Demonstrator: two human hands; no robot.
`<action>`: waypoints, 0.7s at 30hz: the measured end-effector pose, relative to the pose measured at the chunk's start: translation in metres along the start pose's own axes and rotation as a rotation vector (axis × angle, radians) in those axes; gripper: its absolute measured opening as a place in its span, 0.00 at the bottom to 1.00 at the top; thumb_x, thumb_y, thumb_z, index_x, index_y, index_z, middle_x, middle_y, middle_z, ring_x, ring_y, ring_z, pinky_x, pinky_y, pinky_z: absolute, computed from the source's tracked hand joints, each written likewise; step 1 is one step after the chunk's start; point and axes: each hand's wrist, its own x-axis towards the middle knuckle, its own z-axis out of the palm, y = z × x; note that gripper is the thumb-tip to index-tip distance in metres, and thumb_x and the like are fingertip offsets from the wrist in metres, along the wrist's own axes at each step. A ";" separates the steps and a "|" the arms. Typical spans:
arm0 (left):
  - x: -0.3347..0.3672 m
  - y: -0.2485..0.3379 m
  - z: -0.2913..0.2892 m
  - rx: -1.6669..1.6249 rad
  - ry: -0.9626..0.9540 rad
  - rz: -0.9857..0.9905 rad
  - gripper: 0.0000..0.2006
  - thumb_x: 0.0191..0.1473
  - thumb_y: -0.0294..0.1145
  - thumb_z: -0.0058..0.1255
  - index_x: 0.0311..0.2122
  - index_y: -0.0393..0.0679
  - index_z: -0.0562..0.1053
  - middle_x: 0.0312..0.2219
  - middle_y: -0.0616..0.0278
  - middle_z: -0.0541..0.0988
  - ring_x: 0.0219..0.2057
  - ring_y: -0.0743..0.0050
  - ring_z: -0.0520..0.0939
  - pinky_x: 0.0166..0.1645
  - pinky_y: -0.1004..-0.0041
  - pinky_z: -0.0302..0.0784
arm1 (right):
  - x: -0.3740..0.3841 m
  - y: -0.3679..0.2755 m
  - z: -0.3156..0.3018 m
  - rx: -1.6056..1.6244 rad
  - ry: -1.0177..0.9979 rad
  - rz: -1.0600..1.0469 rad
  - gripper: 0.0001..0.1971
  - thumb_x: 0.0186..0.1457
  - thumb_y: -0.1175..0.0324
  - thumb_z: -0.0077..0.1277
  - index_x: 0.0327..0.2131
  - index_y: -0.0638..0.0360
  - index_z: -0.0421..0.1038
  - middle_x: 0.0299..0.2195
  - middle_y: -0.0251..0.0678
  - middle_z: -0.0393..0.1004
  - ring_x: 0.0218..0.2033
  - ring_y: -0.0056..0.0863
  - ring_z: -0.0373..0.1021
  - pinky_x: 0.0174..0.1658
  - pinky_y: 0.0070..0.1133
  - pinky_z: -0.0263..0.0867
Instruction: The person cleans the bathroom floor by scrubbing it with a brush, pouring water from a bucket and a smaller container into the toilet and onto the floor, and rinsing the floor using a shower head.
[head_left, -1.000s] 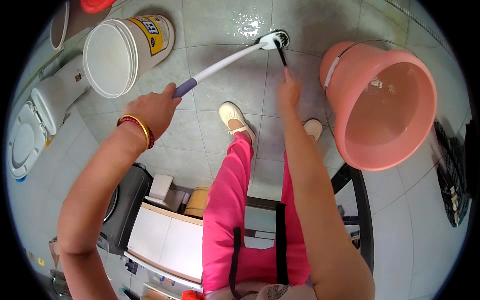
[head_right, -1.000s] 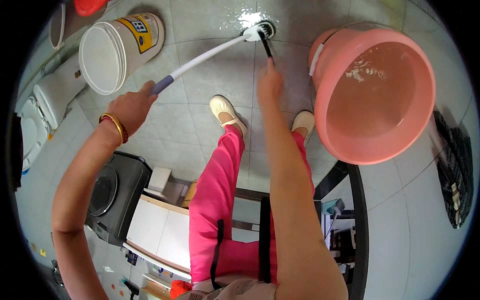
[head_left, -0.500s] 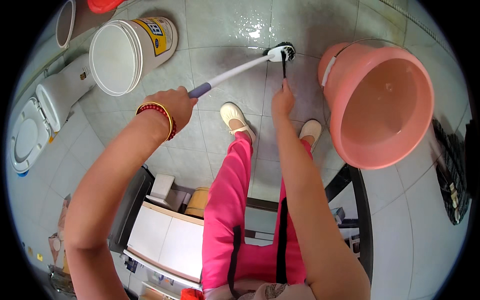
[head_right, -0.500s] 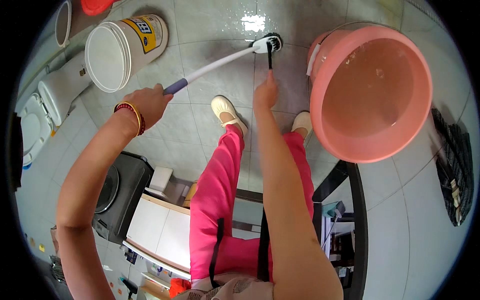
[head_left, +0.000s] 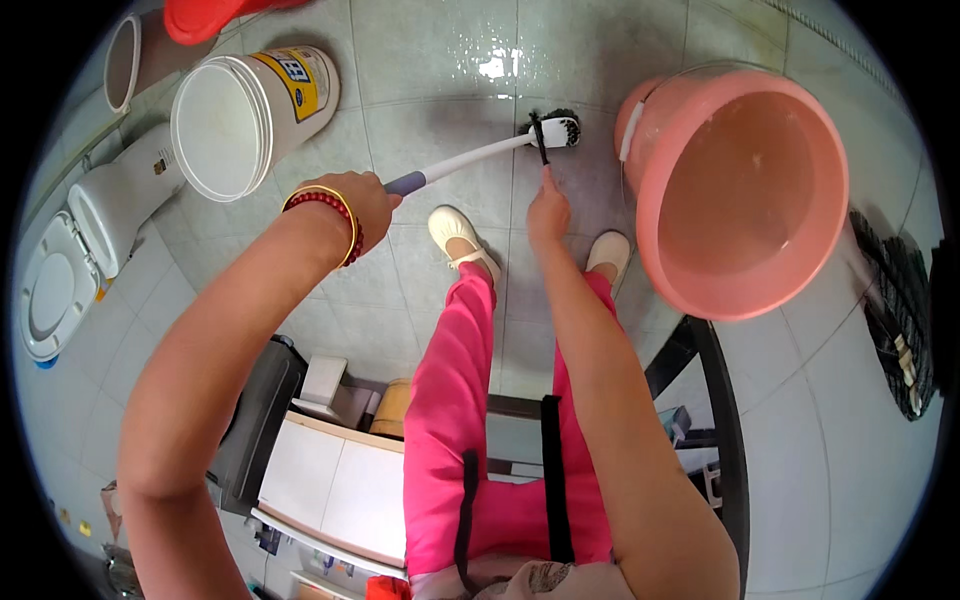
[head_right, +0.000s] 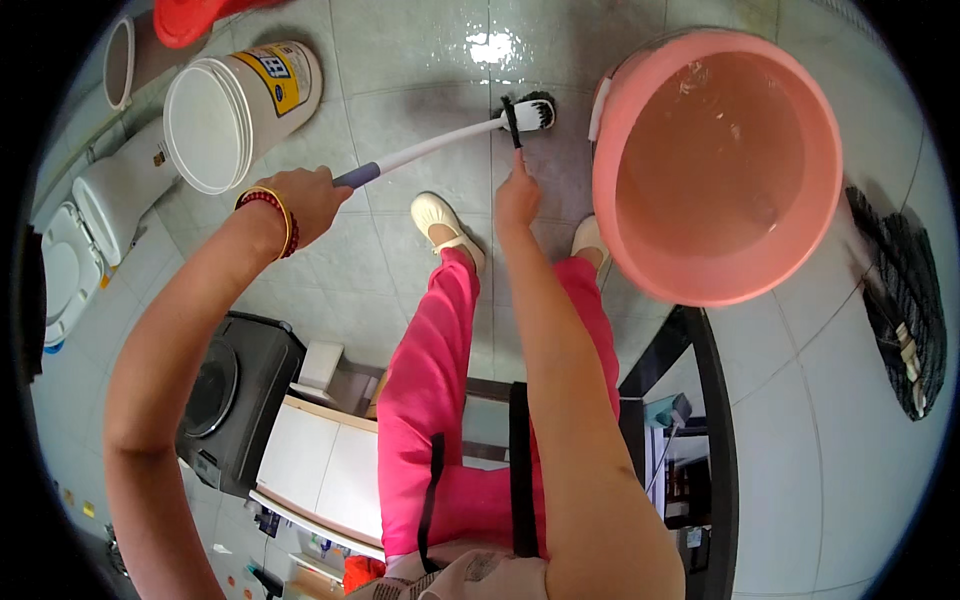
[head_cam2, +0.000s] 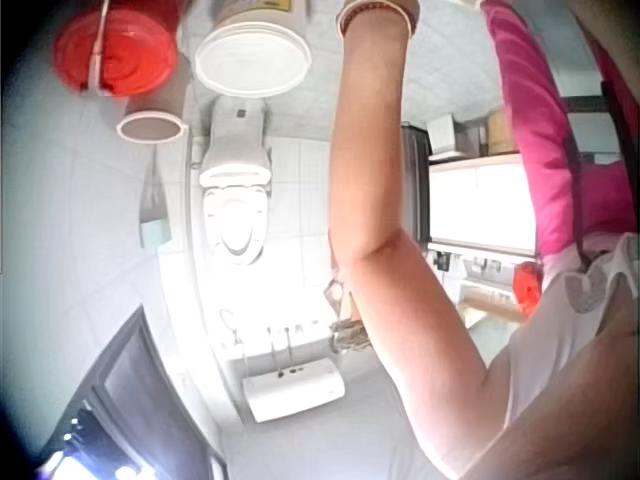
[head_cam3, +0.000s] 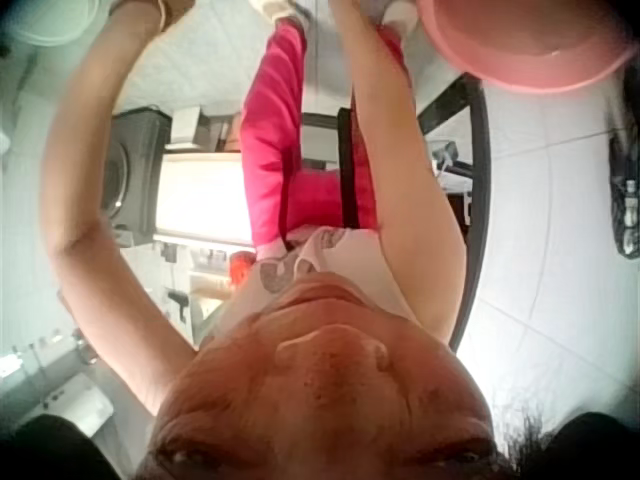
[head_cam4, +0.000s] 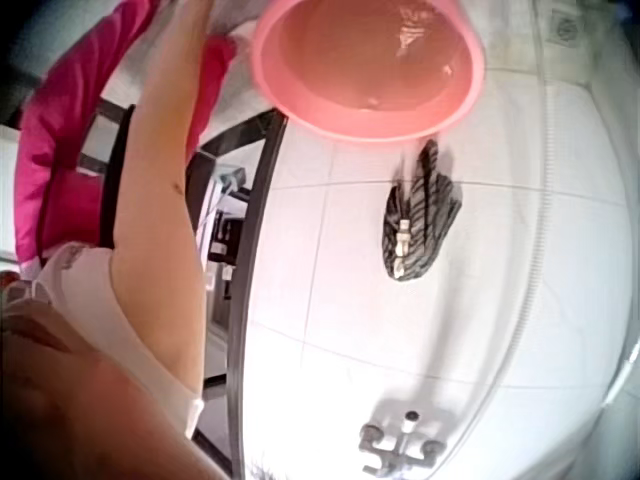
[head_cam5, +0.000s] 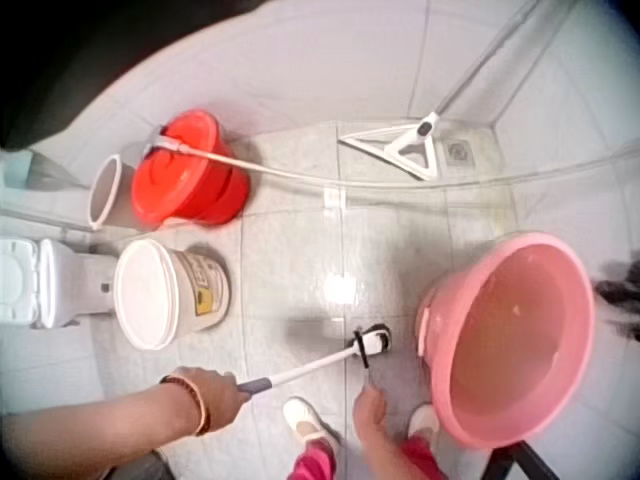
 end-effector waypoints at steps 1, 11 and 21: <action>0.000 -0.001 0.003 0.003 0.011 -0.011 0.20 0.54 0.44 0.28 0.33 0.37 0.67 0.27 0.51 0.74 0.30 0.55 0.75 0.35 0.64 0.69 | 0.003 -0.003 -0.006 0.003 -0.074 0.077 0.21 0.45 0.74 0.38 0.46 0.45 0.62 0.25 0.48 0.69 0.27 0.42 0.67 0.30 0.33 0.61; 0.009 0.007 0.010 0.005 0.059 0.065 0.20 0.54 0.45 0.27 0.33 0.36 0.66 0.24 0.51 0.74 0.26 0.56 0.76 0.32 0.64 0.70 | -0.034 0.050 -0.014 -0.079 -0.056 0.224 0.21 0.44 0.76 0.38 0.45 0.49 0.62 0.25 0.51 0.69 0.26 0.44 0.66 0.29 0.32 0.60; -0.014 -0.005 0.009 -0.361 -0.126 -0.044 0.23 0.55 0.45 0.25 0.37 0.33 0.65 0.23 0.54 0.69 0.14 0.67 0.71 0.20 0.72 0.70 | 0.012 -0.036 -0.002 0.103 -0.133 0.188 0.20 0.45 0.73 0.36 0.45 0.47 0.63 0.30 0.46 0.70 0.32 0.43 0.67 0.35 0.34 0.62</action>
